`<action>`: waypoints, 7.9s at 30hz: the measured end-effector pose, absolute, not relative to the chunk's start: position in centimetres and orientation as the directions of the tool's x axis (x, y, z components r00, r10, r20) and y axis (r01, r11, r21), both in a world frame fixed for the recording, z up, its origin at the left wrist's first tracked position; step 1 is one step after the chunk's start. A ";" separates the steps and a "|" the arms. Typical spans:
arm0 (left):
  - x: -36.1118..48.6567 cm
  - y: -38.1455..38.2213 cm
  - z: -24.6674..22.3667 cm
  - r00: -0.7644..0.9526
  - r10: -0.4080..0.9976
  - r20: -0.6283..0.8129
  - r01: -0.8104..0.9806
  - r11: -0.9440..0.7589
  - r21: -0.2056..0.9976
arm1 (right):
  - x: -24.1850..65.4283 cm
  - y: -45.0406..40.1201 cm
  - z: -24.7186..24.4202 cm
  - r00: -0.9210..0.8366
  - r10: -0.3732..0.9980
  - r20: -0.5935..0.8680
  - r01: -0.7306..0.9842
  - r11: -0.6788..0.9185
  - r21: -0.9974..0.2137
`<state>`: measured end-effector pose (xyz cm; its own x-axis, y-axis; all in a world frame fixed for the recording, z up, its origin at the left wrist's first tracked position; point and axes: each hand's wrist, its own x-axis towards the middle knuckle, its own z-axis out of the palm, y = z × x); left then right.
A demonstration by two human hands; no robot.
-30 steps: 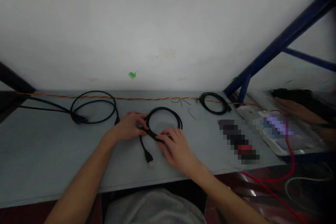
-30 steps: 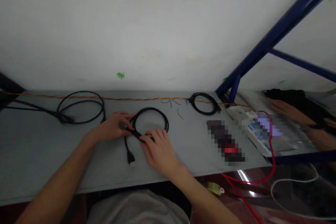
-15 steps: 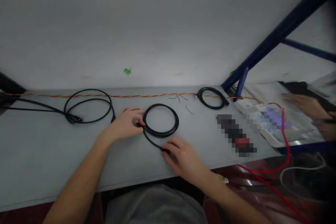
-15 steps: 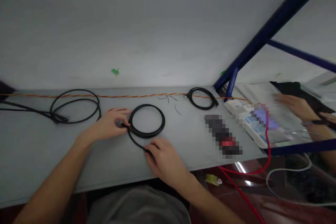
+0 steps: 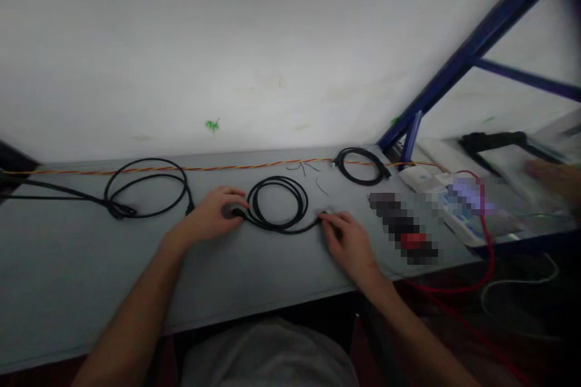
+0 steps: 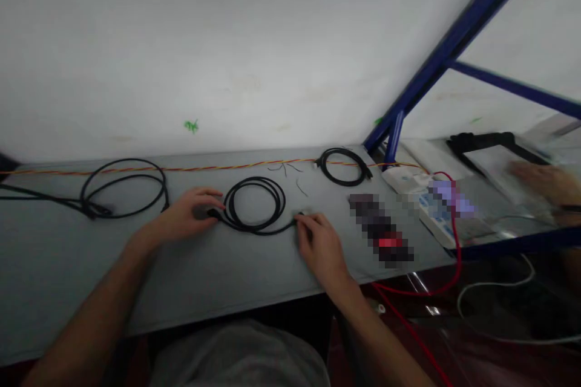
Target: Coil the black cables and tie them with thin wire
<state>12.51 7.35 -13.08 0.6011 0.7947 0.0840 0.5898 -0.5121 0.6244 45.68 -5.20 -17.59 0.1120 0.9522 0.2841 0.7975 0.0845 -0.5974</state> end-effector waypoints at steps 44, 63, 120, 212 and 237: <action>14.6 6.4 -13.3 0.544 0.839 -0.001 0.669 -0.434 0.604 | 42.8 5.0 -19.0 0.049 0.953 0.298 0.836 0.124 -0.534; 14.6 6.5 -13.9 0.489 0.871 0.050 0.613 -0.384 0.690 | 41.5 5.9 -19.3 0.215 0.919 0.331 0.753 0.059 -0.655; 19.4 0.9 -12.1 0.811 0.550 0.198 0.478 -0.819 0.317 | 39.8 -1.0 -17.2 -0.568 0.745 0.350 0.595 0.665 -0.451; 16.1 3.4 -15.8 0.674 0.565 0.477 0.515 -0.821 0.245 | 40.8 3.7 -17.1 -0.128 0.947 0.293 0.833 0.263 -0.487; 16.2 3.8 -15.6 0.836 0.540 0.097 0.505 -0.827 0.245 | 47.2 3.9 -17.6 0.462 0.838 0.290 0.853 -0.331 -0.403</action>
<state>16.22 3.81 -15.64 0.8363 0.5396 0.0968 0.5054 -0.8273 0.2453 47.20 3.91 -17.63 0.4616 0.8384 0.2899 0.8534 -0.3306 -0.4030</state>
